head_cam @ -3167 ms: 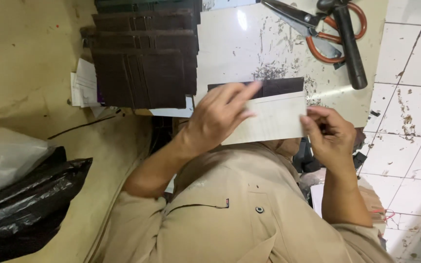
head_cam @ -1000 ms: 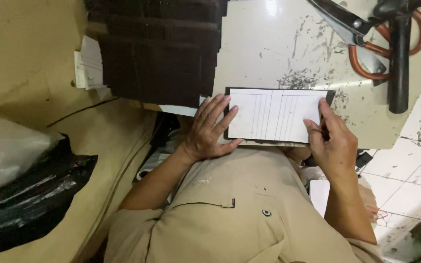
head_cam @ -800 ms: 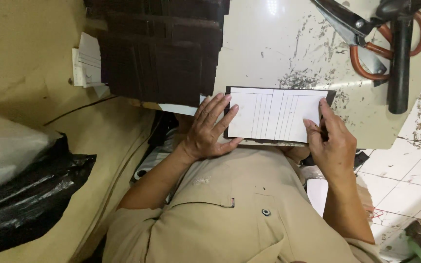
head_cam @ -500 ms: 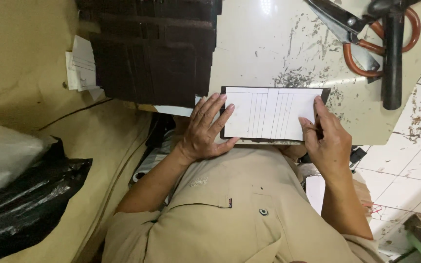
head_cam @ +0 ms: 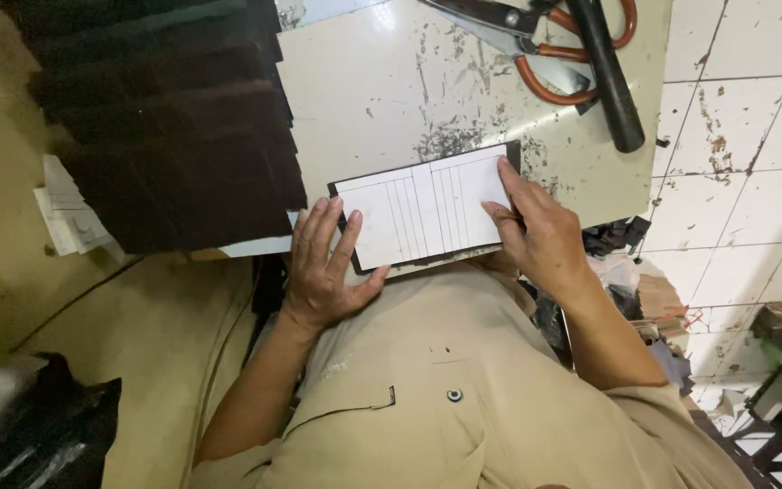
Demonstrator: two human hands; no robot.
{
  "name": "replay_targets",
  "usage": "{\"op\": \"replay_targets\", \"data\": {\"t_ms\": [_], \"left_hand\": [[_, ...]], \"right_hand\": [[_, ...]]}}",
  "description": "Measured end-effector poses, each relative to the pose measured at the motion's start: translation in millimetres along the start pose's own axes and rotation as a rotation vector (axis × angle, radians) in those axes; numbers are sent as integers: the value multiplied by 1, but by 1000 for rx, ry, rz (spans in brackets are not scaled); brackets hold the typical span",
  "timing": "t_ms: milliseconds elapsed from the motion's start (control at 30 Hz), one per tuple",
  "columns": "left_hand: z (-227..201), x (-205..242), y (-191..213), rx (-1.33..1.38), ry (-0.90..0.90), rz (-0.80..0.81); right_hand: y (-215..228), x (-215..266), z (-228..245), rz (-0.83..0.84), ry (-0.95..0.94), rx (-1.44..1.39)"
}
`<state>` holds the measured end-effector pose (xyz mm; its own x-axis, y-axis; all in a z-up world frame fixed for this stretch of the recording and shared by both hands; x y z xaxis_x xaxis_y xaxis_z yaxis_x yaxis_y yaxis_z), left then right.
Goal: Assembling leather wallets by aligning components, folding edges, and hammering them to secure the bond.
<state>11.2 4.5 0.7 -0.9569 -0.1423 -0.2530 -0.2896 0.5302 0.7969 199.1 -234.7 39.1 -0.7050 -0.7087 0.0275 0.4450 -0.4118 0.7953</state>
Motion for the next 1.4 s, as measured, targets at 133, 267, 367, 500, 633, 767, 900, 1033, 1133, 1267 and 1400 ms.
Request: {"op": "replay_targets", "data": {"t_ms": [133, 267, 367, 500, 633, 767, 900, 1033, 1133, 1267, 1400], "left_hand": [[0, 1, 0, 2, 8, -1], [-1, 3, 0, 17, 0, -7], [-1, 5, -1, 18, -9, -14], [-1, 9, 10, -33, -11, 146], [-2, 9, 11, -28, -26, 136], [-4, 9, 12, -17, -29, 118], [-4, 9, 12, -27, -33, 131], [-3, 10, 12, -20, -30, 123], [-2, 10, 10, -23, -35, 115], [1, 13, 6, -26, -42, 120], [0, 13, 7, -18, -36, 125]], "right_hand": [[-1, 0, -1, 8, 0, 4], [-5, 6, -9, 31, 24, 13], [0, 6, -4, 42, 64, 15], [-1, 10, -7, 200, 19, 31], [3, 11, -9, 234, 24, 62], [6, 10, -9, 258, 45, 65], [4, 11, -12, 246, 56, 69], [1, 13, -13, 203, 98, 74], [1, 13, -15, 198, 105, 84], [-1, 13, -16, 205, 94, 118], [-1, 15, -16, 170, 127, 96]]}}
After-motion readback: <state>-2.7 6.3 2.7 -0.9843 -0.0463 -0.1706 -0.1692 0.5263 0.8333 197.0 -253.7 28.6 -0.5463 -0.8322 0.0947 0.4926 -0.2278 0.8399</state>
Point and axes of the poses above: each hand's wrist, its own x-axis away from the middle knuckle, its own y-axis out of the back of the hand, z = x × y, the point moved 1 cm from there along -x, towards the middle knuckle, and after that the axes turned 6 degrees about z, right-handed, at the moved point
